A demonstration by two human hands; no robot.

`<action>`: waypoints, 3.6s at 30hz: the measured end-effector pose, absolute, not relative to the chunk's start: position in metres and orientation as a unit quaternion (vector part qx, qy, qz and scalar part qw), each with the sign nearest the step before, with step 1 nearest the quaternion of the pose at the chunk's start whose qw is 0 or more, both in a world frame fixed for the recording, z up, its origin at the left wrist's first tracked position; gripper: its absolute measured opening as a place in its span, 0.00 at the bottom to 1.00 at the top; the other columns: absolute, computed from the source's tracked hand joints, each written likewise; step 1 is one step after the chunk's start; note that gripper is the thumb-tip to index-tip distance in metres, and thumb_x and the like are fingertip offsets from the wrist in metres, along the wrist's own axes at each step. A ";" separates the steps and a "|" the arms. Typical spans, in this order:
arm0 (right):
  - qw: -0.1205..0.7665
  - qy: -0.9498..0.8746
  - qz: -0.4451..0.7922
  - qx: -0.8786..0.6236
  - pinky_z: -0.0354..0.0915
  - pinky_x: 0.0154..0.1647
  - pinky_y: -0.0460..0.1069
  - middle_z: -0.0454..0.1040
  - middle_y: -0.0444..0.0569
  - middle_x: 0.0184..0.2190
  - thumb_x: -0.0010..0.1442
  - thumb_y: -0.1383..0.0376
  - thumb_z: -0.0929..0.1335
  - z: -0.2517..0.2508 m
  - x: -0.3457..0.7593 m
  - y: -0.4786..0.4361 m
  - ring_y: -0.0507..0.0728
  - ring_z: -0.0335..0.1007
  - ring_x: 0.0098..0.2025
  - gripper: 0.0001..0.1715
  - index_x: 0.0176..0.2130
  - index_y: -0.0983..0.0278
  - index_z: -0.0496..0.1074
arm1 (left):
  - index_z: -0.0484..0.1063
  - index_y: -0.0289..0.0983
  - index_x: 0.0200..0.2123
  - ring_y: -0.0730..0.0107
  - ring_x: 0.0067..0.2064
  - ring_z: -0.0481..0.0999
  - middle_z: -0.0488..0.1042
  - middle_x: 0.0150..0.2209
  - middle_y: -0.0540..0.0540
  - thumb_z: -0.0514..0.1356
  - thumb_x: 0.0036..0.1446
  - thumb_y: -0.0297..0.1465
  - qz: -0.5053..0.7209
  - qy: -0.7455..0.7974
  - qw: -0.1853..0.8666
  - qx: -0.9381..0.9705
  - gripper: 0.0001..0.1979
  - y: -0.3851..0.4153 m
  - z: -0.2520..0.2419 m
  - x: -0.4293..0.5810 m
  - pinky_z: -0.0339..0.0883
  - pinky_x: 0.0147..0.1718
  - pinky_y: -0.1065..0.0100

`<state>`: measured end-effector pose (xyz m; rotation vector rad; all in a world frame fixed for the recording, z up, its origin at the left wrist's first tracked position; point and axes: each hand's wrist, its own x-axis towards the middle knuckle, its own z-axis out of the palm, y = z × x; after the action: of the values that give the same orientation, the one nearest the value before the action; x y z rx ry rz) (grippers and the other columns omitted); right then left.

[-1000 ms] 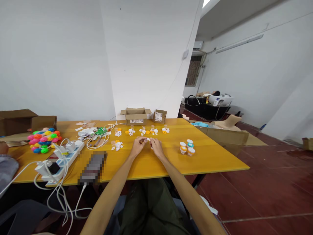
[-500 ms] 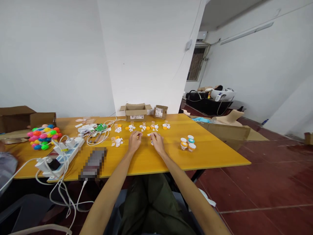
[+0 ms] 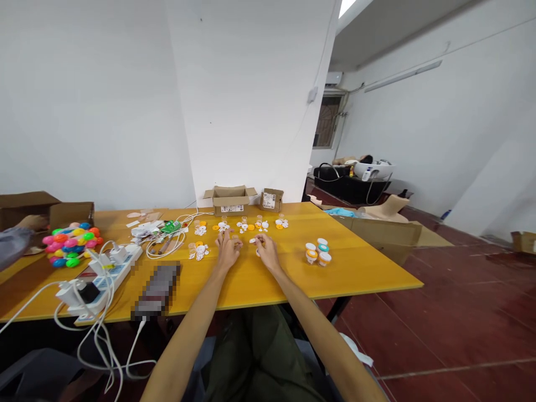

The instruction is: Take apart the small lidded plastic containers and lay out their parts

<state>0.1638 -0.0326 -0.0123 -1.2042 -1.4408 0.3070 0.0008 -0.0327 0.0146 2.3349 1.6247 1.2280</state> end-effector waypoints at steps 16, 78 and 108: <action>0.562 -0.648 0.146 -0.493 0.66 0.47 0.54 0.78 0.46 0.34 0.61 0.60 0.63 -0.005 0.160 -0.040 0.59 0.73 0.40 0.09 0.34 0.57 0.72 | 0.81 0.45 0.36 0.47 0.59 0.63 0.75 0.52 0.42 0.63 0.59 0.34 0.453 0.438 0.059 0.774 0.06 -0.031 0.013 0.005 0.61 0.53 0.49; 0.441 -0.703 0.137 -0.540 0.56 0.37 0.49 0.71 0.44 0.23 0.70 0.52 0.56 -0.008 0.168 -0.032 0.57 0.66 0.31 0.27 0.25 0.59 0.68 | 0.81 0.43 0.38 0.58 0.54 0.70 0.80 0.41 0.46 0.65 0.58 0.34 0.430 0.416 0.177 0.781 0.06 -0.027 0.014 0.005 0.60 0.57 0.56; 0.365 -0.690 0.036 -0.623 0.52 0.41 0.50 0.79 0.48 0.38 0.66 0.62 0.65 0.012 0.155 -0.055 0.58 0.69 0.44 0.13 0.34 0.59 0.78 | 0.82 0.44 0.38 0.45 0.61 0.60 0.71 0.57 0.41 0.61 0.58 0.29 0.358 0.543 0.036 0.759 0.09 -0.034 0.017 0.003 0.59 0.54 0.48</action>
<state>0.1546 -0.0553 0.0118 -1.6026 -1.7755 0.0926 0.0027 -0.0336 0.0172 2.3304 1.6683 1.1013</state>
